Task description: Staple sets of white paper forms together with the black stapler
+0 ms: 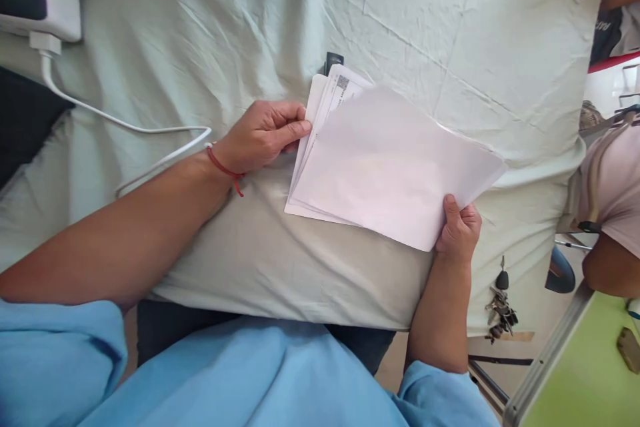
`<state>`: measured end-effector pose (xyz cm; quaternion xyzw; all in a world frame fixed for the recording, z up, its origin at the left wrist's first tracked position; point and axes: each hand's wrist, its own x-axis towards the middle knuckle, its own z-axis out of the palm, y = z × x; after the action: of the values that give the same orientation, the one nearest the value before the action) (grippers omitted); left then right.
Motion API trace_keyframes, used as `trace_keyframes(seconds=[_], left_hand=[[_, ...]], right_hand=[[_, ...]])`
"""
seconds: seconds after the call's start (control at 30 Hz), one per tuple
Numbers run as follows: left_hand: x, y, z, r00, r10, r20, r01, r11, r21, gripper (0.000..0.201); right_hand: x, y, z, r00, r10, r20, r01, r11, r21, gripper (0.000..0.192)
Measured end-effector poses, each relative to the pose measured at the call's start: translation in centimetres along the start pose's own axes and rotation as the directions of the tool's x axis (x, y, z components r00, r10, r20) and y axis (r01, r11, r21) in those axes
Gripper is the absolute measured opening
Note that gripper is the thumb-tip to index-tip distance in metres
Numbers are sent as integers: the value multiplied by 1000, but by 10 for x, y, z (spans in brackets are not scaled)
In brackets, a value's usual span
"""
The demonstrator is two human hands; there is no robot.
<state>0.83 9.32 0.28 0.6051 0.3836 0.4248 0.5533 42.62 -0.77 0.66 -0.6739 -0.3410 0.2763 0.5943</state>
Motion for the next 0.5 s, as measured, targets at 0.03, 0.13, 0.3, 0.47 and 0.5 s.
trace_keyframes(seconds=[0.03,0.13,0.3,0.47,0.5], left_hand=[[0,0,0,1000,-4,7,5,1000,-9,45],[1,-2,2,1000,4,1,-4,998,-61,28],[5,-12,4,992,-10,-127,-5,993,-116,36],[6,-14,6,993,82,-90,-89,993,-80,17],[6,-13,6,991,98,-96,-105,992,-71,17]], right_hand=[[0,0,0,1000,-3,-7,3,1000,5,57],[-1,-2,0,1000,-7,-9,7,1000,7,58],[-7,-7,5,1000,20,-22,-19,999,30,56],[-4,-4,3,1000,11,-29,-10,999,36,43],[-2,-4,1,1000,18,1,-18,1000,21,43]])
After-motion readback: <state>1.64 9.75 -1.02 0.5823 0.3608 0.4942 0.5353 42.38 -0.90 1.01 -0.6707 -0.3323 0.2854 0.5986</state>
